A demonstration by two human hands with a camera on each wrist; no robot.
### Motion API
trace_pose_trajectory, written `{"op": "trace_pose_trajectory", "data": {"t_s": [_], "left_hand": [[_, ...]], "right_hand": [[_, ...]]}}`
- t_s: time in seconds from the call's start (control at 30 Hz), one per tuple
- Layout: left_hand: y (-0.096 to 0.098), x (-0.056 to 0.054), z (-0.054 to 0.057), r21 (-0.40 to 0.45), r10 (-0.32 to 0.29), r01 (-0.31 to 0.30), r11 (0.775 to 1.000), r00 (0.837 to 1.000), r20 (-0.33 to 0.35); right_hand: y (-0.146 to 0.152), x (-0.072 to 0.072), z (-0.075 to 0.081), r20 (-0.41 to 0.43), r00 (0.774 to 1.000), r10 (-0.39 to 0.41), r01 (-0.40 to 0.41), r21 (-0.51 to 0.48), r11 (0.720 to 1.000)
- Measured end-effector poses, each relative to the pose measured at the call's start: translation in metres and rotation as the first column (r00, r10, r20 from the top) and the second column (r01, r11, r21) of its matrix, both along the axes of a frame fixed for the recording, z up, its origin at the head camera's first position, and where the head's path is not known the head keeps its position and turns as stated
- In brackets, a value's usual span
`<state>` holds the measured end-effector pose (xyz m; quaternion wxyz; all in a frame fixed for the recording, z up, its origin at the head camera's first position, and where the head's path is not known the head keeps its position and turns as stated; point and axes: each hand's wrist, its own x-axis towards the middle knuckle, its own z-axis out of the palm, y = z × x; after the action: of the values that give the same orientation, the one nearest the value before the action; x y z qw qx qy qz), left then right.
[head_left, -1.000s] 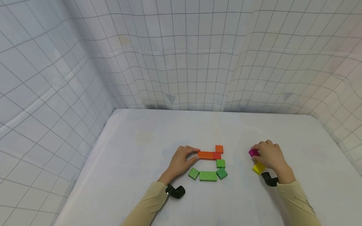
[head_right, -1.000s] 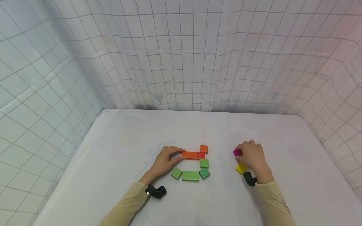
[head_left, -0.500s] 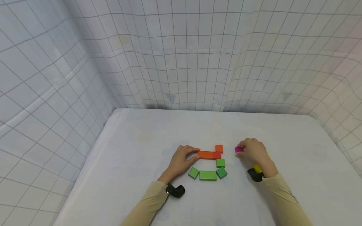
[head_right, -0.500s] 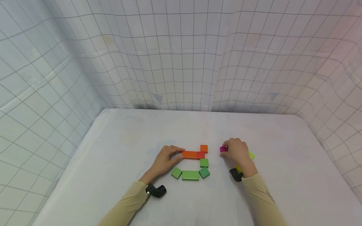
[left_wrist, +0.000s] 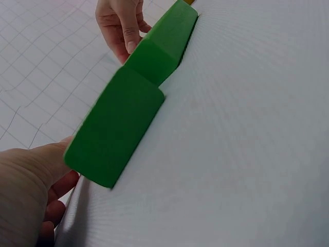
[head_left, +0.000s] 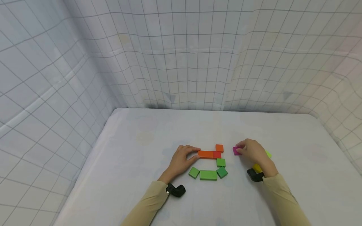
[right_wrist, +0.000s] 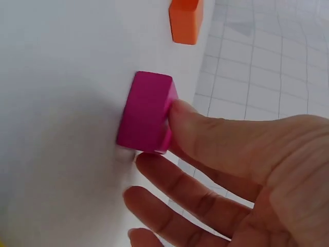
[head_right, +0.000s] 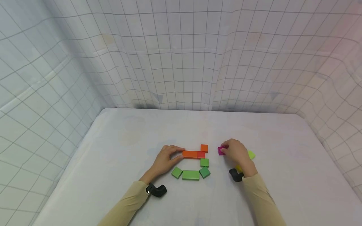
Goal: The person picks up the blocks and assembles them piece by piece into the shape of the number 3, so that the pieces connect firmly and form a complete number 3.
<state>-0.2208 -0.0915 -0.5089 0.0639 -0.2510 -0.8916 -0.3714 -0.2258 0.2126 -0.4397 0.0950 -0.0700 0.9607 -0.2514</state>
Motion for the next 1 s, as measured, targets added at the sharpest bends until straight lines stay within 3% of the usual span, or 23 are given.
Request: {"op": "trace_pose_trajectory", "data": {"t_s": [0.33, 0.63, 1.0], "left_hand": [[0.0, 0.001, 0.002, -0.001, -0.002, 0.002, 1.0, 1.0, -0.001], [-0.001, 0.003, 0.002, 0.001, 0.006, -0.006, 1.0, 1.0, 0.002], [-0.001, 0.002, 0.003, 0.001, -0.004, 0.004, 1.0, 1.0, -0.002]], "right_hand": [[0.009, -0.013, -0.001, 0.151, 0.986, -0.065, 0.079, -0.085, 0.993], [0.004, -0.026, -0.002, 0.127, 0.978, -0.166, 0.174, -0.057, 0.983], [-0.013, -0.056, -0.003, 0.095, 0.976, -0.193, 0.2, -0.063, 0.978]]}}
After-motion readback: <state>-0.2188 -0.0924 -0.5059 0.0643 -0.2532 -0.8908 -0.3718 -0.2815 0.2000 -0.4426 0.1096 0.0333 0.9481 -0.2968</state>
